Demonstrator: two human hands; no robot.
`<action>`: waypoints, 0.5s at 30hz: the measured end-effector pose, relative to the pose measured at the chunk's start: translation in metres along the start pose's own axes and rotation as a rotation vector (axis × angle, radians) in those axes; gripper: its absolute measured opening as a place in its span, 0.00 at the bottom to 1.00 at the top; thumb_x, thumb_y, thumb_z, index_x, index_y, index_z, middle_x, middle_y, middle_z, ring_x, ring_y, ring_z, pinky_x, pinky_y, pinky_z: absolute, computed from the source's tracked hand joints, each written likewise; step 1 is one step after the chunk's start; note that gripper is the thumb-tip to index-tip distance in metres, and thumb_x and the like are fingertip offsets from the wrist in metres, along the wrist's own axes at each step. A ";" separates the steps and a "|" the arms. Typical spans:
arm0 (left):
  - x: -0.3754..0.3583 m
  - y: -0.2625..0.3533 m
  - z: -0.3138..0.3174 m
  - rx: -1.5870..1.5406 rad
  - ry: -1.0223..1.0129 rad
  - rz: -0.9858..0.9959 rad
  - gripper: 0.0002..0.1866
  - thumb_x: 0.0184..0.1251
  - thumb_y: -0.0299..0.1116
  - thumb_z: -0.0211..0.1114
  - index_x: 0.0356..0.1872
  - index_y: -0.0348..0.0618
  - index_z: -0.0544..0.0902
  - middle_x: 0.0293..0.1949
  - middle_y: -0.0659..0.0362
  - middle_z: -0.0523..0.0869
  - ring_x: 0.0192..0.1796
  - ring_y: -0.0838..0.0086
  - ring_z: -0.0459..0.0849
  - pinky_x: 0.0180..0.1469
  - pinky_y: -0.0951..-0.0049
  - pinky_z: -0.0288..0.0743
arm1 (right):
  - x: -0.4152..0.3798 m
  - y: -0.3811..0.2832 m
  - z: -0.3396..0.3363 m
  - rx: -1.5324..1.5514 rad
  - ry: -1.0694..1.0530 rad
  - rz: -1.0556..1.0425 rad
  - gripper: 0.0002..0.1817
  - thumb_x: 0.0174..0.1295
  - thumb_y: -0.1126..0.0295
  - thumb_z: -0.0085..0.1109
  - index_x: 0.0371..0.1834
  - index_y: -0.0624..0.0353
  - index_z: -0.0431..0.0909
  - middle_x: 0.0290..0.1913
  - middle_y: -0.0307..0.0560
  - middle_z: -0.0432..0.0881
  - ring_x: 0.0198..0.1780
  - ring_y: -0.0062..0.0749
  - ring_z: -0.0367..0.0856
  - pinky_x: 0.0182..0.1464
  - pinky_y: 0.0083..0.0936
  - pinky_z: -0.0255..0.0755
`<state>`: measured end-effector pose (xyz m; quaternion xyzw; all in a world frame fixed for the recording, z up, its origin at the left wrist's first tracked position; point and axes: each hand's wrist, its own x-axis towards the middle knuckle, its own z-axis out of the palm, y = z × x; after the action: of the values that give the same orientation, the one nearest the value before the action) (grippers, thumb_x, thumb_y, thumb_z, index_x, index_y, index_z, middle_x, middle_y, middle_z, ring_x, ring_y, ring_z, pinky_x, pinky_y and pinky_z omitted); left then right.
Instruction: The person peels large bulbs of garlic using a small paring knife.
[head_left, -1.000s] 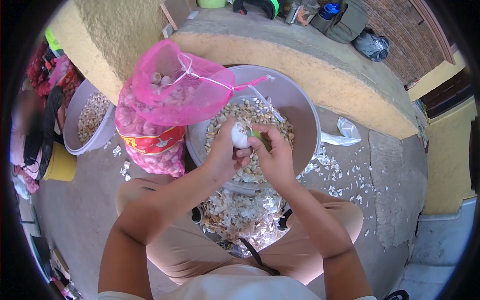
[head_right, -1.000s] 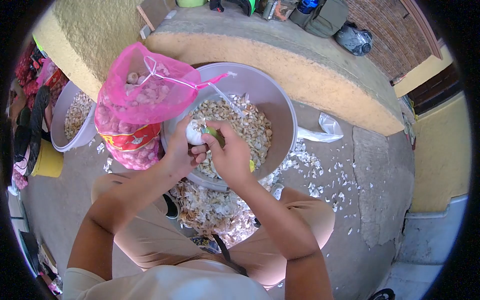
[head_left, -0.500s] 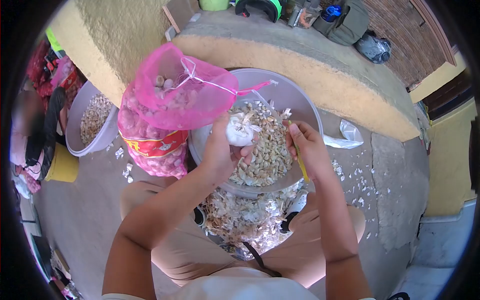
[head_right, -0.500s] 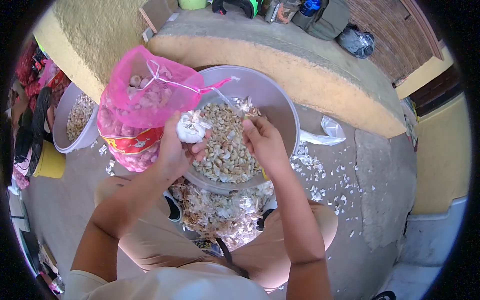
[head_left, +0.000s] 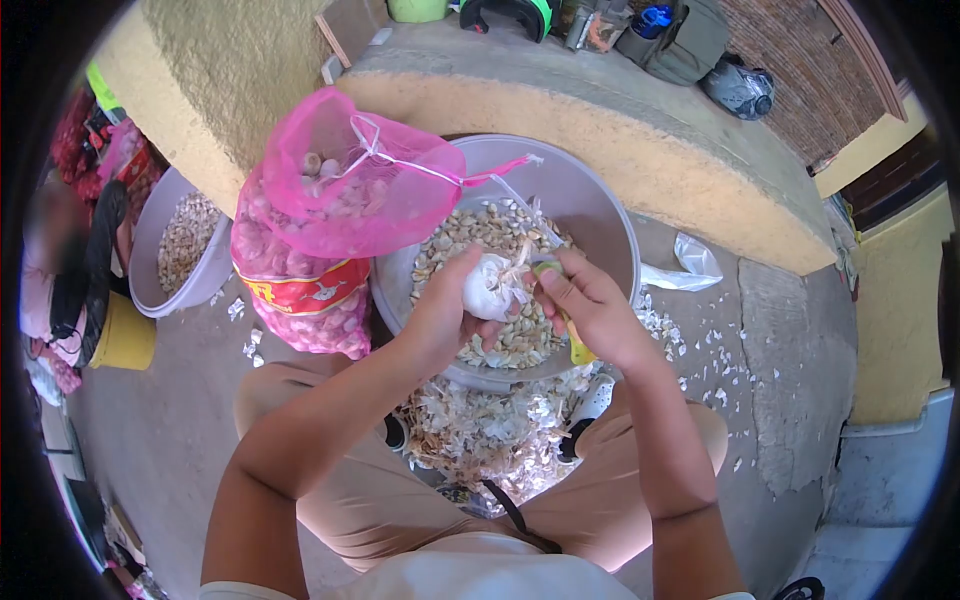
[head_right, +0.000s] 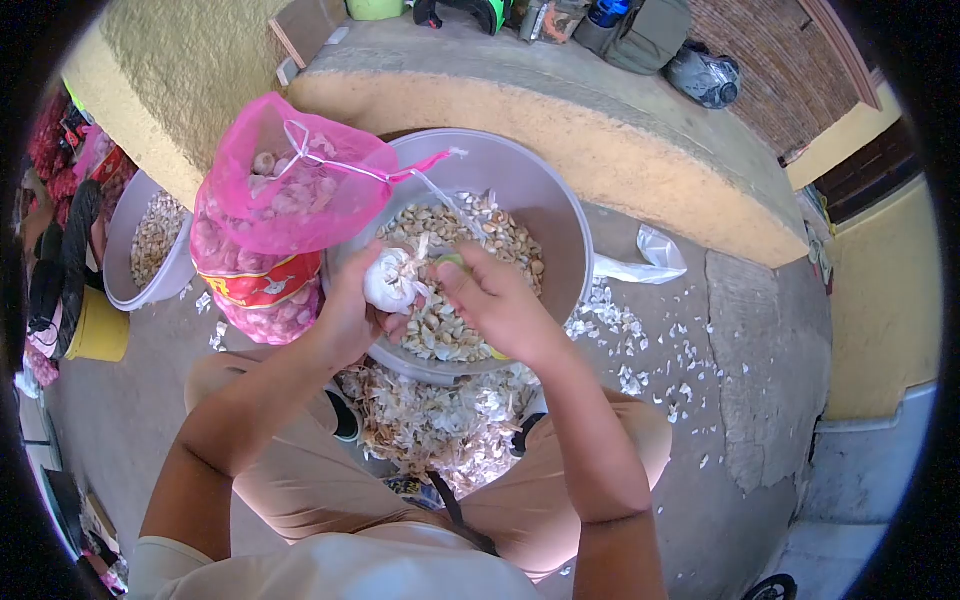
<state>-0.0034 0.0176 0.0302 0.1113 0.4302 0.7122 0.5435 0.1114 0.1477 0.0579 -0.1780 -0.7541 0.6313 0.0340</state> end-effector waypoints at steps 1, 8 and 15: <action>-0.001 0.000 0.001 0.017 0.018 -0.014 0.22 0.66 0.50 0.38 0.35 0.41 0.72 0.22 0.56 0.78 0.14 0.77 0.71 0.13 0.77 0.65 | -0.002 -0.003 0.002 -0.097 -0.015 -0.028 0.20 0.63 0.55 0.46 0.38 0.65 0.71 0.29 0.49 0.76 0.30 0.31 0.74 0.35 0.27 0.68; -0.002 -0.003 -0.006 0.104 -0.051 -0.044 0.20 0.66 0.49 0.41 0.35 0.43 0.71 0.20 0.56 0.77 0.11 0.78 0.70 0.10 0.78 0.62 | 0.001 -0.003 0.008 -0.500 0.069 -0.171 0.27 0.55 0.48 0.52 0.34 0.67 0.71 0.24 0.63 0.75 0.31 0.55 0.76 0.34 0.37 0.67; -0.006 0.002 -0.008 0.122 -0.057 -0.138 0.21 0.64 0.50 0.43 0.28 0.43 0.73 0.18 0.56 0.77 0.10 0.79 0.67 0.09 0.80 0.60 | 0.001 -0.001 0.013 -0.546 0.046 -0.180 0.24 0.54 0.51 0.56 0.32 0.66 0.71 0.19 0.57 0.73 0.24 0.45 0.73 0.29 0.33 0.67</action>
<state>-0.0071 0.0082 0.0284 0.1344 0.4636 0.6423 0.5953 0.1063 0.1362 0.0563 -0.1271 -0.9079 0.3953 0.0577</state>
